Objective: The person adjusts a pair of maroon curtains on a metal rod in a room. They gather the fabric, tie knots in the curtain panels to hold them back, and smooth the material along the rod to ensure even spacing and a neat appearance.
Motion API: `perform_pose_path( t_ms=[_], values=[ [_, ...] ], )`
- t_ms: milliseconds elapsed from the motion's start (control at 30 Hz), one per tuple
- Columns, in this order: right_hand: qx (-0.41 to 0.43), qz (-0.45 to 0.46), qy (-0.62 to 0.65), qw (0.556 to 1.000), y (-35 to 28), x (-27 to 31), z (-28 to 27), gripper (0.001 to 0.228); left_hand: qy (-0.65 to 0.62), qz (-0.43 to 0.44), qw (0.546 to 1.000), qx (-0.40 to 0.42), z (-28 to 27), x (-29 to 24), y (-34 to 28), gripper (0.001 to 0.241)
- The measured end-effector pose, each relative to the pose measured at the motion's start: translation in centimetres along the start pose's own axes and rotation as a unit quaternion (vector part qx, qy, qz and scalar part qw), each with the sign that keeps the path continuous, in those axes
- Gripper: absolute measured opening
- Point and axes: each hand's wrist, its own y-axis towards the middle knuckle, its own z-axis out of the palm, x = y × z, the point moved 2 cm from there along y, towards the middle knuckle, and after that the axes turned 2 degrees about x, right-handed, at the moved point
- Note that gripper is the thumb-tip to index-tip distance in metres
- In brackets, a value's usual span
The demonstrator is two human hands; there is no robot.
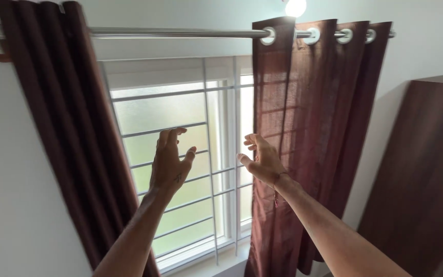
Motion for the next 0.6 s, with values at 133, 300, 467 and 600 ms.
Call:
perform_pose_path(
  t_ms=[133, 300, 467, 600],
  values=[
    [0.018, -0.020, 0.024, 0.999, 1.2, 3.6, 3.7, 0.059, 0.028, 0.017, 0.999, -0.021, -3.4, 1.5, -0.9, 0.050],
    [0.037, -0.067, 0.032, 0.997, 4.9, 7.7, 10.2, 0.052, 0.144, 0.064, 0.987, -0.038, -8.2, 2.9, -1.0, 0.043],
    [0.044, -0.111, 0.083, 0.989, 8.9, 12.8, 16.8, 0.048, 0.199, 0.140, 0.966, -0.090, -12.8, 4.6, 0.2, 0.027],
    [0.087, -0.079, 0.158, 0.980, 11.2, 16.5, 20.7, 0.068, 0.171, 0.169, 0.960, -0.143, -17.0, 6.8, 1.6, 0.019]
  ],
)
